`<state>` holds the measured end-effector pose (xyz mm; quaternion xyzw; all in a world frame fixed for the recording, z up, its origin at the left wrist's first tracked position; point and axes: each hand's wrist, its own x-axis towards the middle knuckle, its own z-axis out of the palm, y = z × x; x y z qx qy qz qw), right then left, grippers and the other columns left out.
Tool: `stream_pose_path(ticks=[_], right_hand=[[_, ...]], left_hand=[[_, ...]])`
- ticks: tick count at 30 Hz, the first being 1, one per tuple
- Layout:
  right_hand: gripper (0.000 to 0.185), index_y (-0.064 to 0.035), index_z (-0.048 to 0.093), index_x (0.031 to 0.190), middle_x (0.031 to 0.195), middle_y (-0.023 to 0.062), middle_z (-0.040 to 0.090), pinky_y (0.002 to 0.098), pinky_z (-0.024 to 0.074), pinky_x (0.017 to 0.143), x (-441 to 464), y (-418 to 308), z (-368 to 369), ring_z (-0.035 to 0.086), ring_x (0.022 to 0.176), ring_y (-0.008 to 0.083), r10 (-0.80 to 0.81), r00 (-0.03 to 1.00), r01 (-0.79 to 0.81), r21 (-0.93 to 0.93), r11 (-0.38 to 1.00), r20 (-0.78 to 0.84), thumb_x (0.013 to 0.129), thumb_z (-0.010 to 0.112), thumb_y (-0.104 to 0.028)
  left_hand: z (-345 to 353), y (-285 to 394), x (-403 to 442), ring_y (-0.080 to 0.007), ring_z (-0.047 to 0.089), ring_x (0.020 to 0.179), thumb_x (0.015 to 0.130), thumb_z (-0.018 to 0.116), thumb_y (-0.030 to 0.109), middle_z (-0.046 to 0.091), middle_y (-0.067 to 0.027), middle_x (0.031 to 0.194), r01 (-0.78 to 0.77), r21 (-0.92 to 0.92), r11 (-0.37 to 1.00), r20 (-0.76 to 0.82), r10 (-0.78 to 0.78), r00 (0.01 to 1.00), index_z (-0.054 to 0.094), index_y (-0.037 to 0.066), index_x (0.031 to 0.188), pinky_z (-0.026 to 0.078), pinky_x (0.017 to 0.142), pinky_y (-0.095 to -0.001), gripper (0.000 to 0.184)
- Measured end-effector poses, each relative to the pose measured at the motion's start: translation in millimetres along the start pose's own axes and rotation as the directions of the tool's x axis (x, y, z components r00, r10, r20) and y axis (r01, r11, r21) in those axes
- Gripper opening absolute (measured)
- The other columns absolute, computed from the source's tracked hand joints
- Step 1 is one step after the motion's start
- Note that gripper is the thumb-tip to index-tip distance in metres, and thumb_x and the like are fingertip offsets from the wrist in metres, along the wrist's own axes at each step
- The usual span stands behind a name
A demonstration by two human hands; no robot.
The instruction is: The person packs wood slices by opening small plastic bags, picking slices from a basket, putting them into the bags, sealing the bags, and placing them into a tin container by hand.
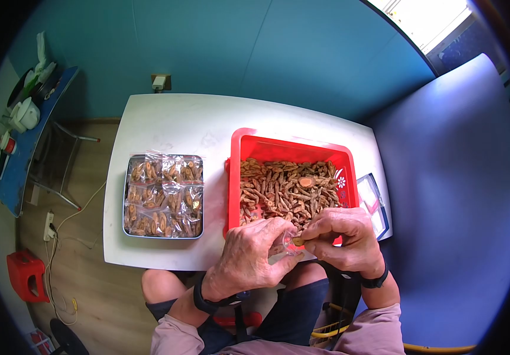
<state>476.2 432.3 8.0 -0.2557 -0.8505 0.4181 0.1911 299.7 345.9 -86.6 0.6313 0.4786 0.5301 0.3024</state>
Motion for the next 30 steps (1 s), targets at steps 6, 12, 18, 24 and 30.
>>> stream_pose_path(ticks=[6,12,18,24,30], right_hand=[[0.018,-0.0043,0.074,0.093,0.079,0.0073,0.07,0.0303,0.0536,0.061,6,3,7,0.069,0.069,0.0203,-0.047,0.999,0.048,-0.064,0.997,0.021,0.076,0.078,0.002],[0.019,-0.0059,0.075,0.095,0.081,0.0069,0.07,0.0301,0.0527,0.06,8,-1,10,0.068,0.07,0.0202,0.015,0.999,-0.01,-0.103,0.995,0.046,0.077,0.08,-0.002],[0.021,-0.0057,0.075,0.098,0.08,0.0077,0.068,0.0307,0.0507,0.059,-2,3,3,0.066,0.068,0.0206,-0.011,1.0,0.01,-0.143,0.99,-0.007,0.078,0.078,-0.001],[0.03,-0.0059,0.074,0.104,0.074,0.008,0.062,0.0342,0.0468,0.055,-11,12,1,0.061,0.061,0.0219,-0.021,0.999,0.026,-0.121,0.992,0.046,0.077,0.071,0.006],[0.042,-0.009,0.071,0.116,0.069,0.007,0.056,0.0386,0.0484,0.053,0,8,-2,0.06,0.056,0.0254,-0.053,0.967,0.114,-0.235,0.965,0.25,0.076,0.065,0.004]], left_hand=[[1,0,0,-0.0254,0.066,0.071,0.076,0.083,0.018,0.065,-0.0096,0.081,-0.002,0.015,1.0,-0.008,0.002,1.0,0.066,0.005,0.104,0.052,0.064,-0.0349,0.035],[0,1,0,-0.0254,0.065,0.068,0.077,0.083,0.019,0.063,-0.0089,0.078,0.0,0.031,1.0,-0.014,0.0,1.0,0.066,0.005,0.103,0.051,0.063,-0.036,0.034],[-1,3,0,-0.0227,0.064,0.066,0.074,0.084,0.017,0.063,-0.0077,0.076,0.014,0.01,1.0,-0.026,-0.014,1.0,0.065,0.005,0.102,0.05,0.06,-0.0348,0.035],[-1,5,1,-0.0304,0.068,0.073,0.076,0.08,0.019,0.066,-0.0101,0.081,0.072,0.026,0.997,0.042,-0.073,0.996,0.062,0.007,0.1,0.053,0.065,-0.0407,0.032],[2,0,2,-0.0229,0.064,0.064,0.072,0.084,0.013,0.065,-0.0086,0.079,-0.003,0.052,0.999,-0.007,0.003,1.0,0.067,0.006,0.101,0.051,0.06,-0.0335,0.034]])
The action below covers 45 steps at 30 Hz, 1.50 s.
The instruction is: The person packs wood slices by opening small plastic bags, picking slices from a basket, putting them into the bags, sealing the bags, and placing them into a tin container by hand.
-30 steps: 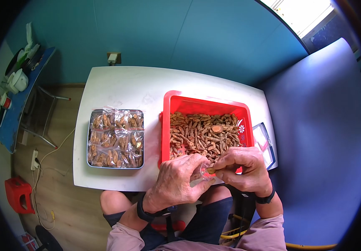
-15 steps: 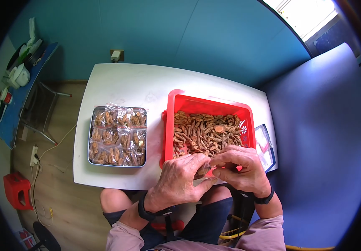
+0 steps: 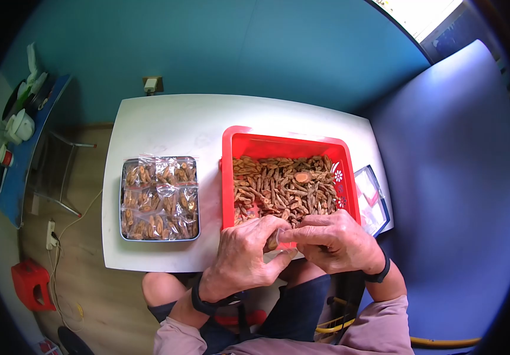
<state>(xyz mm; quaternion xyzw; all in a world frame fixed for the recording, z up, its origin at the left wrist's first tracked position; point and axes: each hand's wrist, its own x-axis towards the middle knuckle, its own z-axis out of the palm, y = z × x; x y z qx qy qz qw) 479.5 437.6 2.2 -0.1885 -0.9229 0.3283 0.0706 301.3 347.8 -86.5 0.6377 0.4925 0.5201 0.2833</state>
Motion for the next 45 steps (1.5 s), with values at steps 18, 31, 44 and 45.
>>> stream_pose_path(ticks=[18,31,44,45], right_hand=[[0.016,-0.0064,0.071,0.102,0.083,0.0143,0.067,0.0453,0.0499,0.063,28,97,6,0.067,0.078,0.0337,0.059,0.94,0.079,-0.382,0.921,0.336,0.087,0.066,-0.01],[0.017,-0.0013,0.063,0.096,0.075,0.0176,0.064,0.0475,0.0513,0.067,29,117,19,0.066,0.076,0.0382,-0.022,0.936,0.158,-0.362,0.919,0.352,0.079,0.064,-0.003],[0.039,-0.0036,0.057,0.083,0.065,-0.0051,0.041,0.0275,0.0374,0.056,-11,73,-5,0.038,0.059,0.0061,0.452,0.892,-0.375,0.593,0.712,0.021,0.104,0.059,-0.036],[0.033,-0.0044,0.059,0.084,0.064,-0.0063,0.044,0.0232,0.0356,0.053,-14,77,-2,0.04,0.056,0.0037,0.427,0.902,-0.296,0.628,0.72,-0.066,0.104,0.061,-0.031]], left_hand=[[-34,-4,-2,-0.0189,0.063,0.067,0.072,0.084,0.017,0.065,-0.0093,0.082,0.198,0.016,0.98,-0.112,-0.195,0.974,0.066,0.004,0.104,0.051,0.064,-0.0313,0.039],[-35,-5,-1,-0.0203,0.062,0.067,0.072,0.085,0.018,0.065,-0.0099,0.083,0.197,0.002,0.98,-0.113,-0.196,0.974,0.066,0.003,0.104,0.051,0.065,-0.032,0.04],[-32,3,-5,-0.018,0.064,0.066,0.074,0.083,0.015,0.064,-0.0073,0.076,0.128,0.053,0.99,-0.1,-0.122,0.987,0.065,0.004,0.104,0.051,0.063,-0.0295,0.037],[-30,6,-6,-0.018,0.064,0.066,0.074,0.083,0.015,0.064,-0.0073,0.076,0.124,0.054,0.991,-0.101,-0.118,0.988,0.065,0.004,0.104,0.051,0.063,-0.0295,0.037]])
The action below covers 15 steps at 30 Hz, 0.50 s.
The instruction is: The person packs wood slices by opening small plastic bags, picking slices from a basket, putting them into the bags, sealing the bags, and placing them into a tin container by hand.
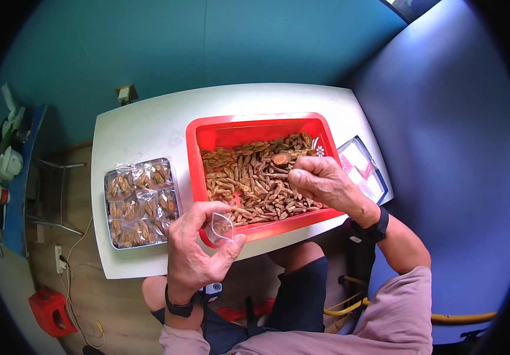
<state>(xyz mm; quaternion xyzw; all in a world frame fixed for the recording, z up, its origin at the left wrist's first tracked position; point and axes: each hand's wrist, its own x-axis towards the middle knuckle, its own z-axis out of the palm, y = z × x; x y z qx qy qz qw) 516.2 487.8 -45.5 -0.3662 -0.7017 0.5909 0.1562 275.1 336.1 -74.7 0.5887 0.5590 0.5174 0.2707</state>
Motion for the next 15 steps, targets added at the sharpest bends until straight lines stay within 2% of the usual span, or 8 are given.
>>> stream_pose_path(ticks=[2,3,4,6,7,10,11,15], right_hand=[[0.03,-0.0041,0.062,0.086,0.063,-0.006,0.047,0.0208,0.0362,0.05,-7,-1,0,0.042,0.054,0.0028,0.074,0.996,-0.061,0.213,0.975,-0.055,0.103,0.063,-0.029],[0.021,-0.0004,0.069,0.101,0.075,-0.0011,0.059,0.0181,0.0351,0.045,-12,-2,-2,0.047,0.053,0.0027,0.09,0.994,-0.071,0.29,0.954,-0.054,0.101,0.064,-0.021],[0.021,-0.0004,0.069,0.101,0.075,-0.0011,0.059,0.0181,0.0351,0.045,-14,-4,0,0.047,0.053,0.0027,0.087,0.995,-0.067,0.29,0.955,-0.056,0.101,0.064,-0.021],[0.027,0.0013,0.069,0.114,0.064,-0.0043,0.055,0.0189,0.0415,0.05,-18,-7,6,0.051,0.054,0.0039,0.132,0.98,-0.078,0.324,0.943,-0.149,0.1,0.066,-0.022],[0.03,0.0023,0.068,0.12,0.068,-0.0014,0.061,0.0201,0.0457,0.053,-19,-2,6,0.056,0.056,0.0057,0.124,0.979,-0.065,0.332,0.941,-0.16,0.097,0.069,-0.017],[0.027,0.0022,0.07,0.116,0.073,0.001,0.065,0.022,0.0491,0.057,-28,5,6,0.058,0.058,0.0071,0.118,0.983,-0.075,0.275,0.958,-0.143,0.092,0.072,-0.011],[0.026,0.0024,0.071,0.113,0.077,0.0024,0.067,0.0234,0.0507,0.059,-30,4,8,0.059,0.06,0.0081,0.134,0.975,-0.076,0.305,0.949,-0.175,0.088,0.073,-0.006],[0.026,0.0027,0.072,0.111,0.078,0.0028,0.068,0.0235,0.0516,0.061,-35,7,12,0.061,0.062,0.009,0.08,0.978,0.003,0.395,0.919,-0.194,0.086,0.073,-0.003]], left_hand=[[3,6,-2,-0.0178,0.065,0.068,0.074,0.083,0.016,0.065,-0.0074,0.079,0.007,-0.025,1.0,0.012,-0.007,1.0,0.065,0.004,0.104,0.051,0.063,-0.0293,0.038],[4,7,-4,-0.0178,0.065,0.068,0.074,0.083,0.016,0.065,-0.0074,0.079,0.002,-0.023,1.0,0.011,-0.002,1.0,0.065,0.004,0.104,0.051,0.063,-0.0293,0.038],[5,8,-5,-0.0178,0.066,0.069,0.073,0.084,0.017,0.065,-0.0076,0.08,-0.002,-0.022,1.0,0.02,0.002,1.0,0.066,0.004,0.104,0.051,0.064,-0.0297,0.038],[5,12,-8,-0.0178,0.066,0.07,0.073,0.084,0.017,0.066,-0.0078,0.081,-0.008,-0.021,1.0,0.029,0.008,1.0,0.066,0.005,0.105,0.051,0.065,-0.0301,0.039],[5,14,-9,-0.0178,0.066,0.071,0.073,0.084,0.017,0.066,-0.0078,0.081,-0.016,-0.008,1.0,0.037,0.016,0.999,0.066,0.005,0.105,0.052,0.066,-0.0303,0.038],[4,17,-15,-0.0173,0.066,0.071,0.073,0.084,0.017,0.066,-0.0076,0.08,-0.007,-0.003,1.0,0.047,0.007,0.999,0.066,0.005,0.105,0.052,0.067,-0.0303,0.038],[4,18,-17,-0.017,0.066,0.071,0.074,0.084,0.016,0.066,-0.0075,0.08,0.011,-0.02,1.0,0.054,-0.01,0.998,0.066,0.005,0.104,0.052,0.067,-0.0301,0.037],[4,26,-22,-0.0163,0.066,0.072,0.074,0.083,0.015,0.065,-0.0069,0.08,0.035,-0.041,0.999,0.088,-0.031,0.996,0.066,0.004,0.103,0.052,0.067,-0.0295,0.036]])
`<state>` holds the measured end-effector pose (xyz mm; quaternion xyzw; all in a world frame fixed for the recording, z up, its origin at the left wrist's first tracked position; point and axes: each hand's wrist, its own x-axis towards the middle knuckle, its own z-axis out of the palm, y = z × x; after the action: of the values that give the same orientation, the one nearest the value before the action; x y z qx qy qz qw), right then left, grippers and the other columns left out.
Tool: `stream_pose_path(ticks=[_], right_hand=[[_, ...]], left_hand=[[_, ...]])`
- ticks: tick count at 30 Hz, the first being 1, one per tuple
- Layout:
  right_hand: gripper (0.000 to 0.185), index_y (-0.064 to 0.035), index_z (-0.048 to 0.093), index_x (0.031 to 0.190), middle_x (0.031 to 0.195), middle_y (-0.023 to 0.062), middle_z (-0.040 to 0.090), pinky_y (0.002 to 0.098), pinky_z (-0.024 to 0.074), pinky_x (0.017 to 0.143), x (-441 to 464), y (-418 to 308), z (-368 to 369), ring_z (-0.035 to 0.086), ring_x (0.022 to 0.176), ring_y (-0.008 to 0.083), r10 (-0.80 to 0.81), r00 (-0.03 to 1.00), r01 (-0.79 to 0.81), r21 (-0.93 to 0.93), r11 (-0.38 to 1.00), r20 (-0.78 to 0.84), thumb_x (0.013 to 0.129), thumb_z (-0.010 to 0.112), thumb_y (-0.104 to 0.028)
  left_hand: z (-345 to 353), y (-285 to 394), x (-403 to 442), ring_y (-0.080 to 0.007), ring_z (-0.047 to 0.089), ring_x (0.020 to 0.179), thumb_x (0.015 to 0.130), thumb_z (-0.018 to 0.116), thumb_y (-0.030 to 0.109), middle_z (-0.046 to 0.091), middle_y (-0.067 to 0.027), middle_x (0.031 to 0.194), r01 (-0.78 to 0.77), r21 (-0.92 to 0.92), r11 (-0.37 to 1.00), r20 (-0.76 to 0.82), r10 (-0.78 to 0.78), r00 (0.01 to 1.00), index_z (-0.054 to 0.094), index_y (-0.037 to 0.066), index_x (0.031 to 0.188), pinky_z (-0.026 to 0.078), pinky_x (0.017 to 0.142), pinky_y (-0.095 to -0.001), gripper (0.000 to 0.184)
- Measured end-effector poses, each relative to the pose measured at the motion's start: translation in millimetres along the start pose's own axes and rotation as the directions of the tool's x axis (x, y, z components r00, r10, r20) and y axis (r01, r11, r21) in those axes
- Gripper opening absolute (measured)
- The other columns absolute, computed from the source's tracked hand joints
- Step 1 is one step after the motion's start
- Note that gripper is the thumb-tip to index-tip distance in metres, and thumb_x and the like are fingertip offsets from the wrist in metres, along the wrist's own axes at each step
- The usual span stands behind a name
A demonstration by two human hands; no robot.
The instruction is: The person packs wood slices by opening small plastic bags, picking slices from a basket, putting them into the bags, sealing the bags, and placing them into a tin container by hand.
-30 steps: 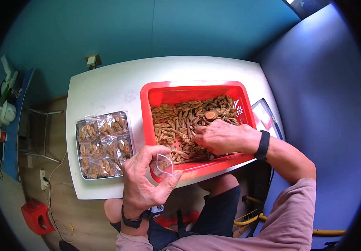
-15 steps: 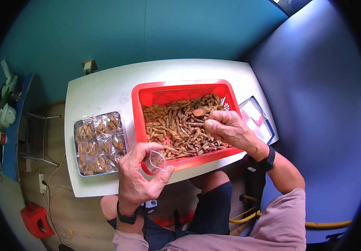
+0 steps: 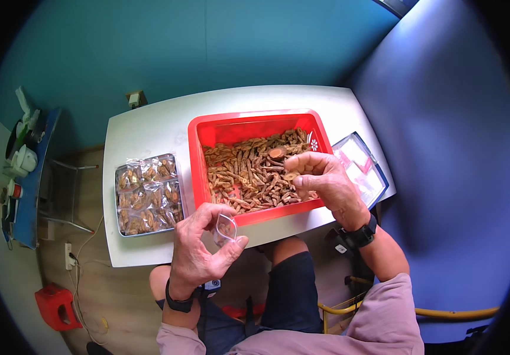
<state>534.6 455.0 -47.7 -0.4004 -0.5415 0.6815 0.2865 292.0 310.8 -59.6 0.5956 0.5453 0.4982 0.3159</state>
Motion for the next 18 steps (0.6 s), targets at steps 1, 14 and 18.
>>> stream_pose_path(ticks=[1,14,18], right_hand=[[0.025,0.0029,0.072,0.109,0.078,0.003,0.068,0.0232,0.0514,0.061,0,1,5,0.061,0.063,0.009,-0.032,0.999,0.033,0.083,0.996,-0.016,0.085,0.074,-0.004],[0.022,0.0018,0.069,0.095,0.063,-0.0032,0.052,0.0204,0.0293,0.047,13,4,16,0.037,0.049,0.0033,-0.242,0.966,0.254,0.166,0.953,-0.089,0.102,0.062,-0.018],[0.012,0.001,0.066,0.1,0.07,-0.0018,0.058,0.0185,0.0362,0.049,25,11,25,0.046,0.052,0.0038,-0.341,0.927,0.364,0.156,0.918,-0.159,0.098,0.066,-0.011]], left_hand=[[1,2,0,-0.0159,0.066,0.072,0.074,0.083,0.015,0.065,-0.0067,0.08,0.02,-0.013,1.0,0.015,-0.02,1.0,0.066,0.004,0.103,0.052,0.067,-0.0294,0.035],[26,-3,32,-0.0107,0.061,0.072,0.076,0.083,0.014,0.062,-0.0034,0.079,-0.021,-0.012,1.0,0.164,0.023,0.986,0.066,0.003,0.105,0.05,0.067,-0.0257,0.035],[29,-13,37,-0.0122,0.064,0.073,0.075,0.084,0.014,0.065,-0.0052,0.082,0.05,-0.027,0.998,0.154,-0.045,0.987,0.066,0.003,0.105,0.051,0.068,-0.0269,0.037]])
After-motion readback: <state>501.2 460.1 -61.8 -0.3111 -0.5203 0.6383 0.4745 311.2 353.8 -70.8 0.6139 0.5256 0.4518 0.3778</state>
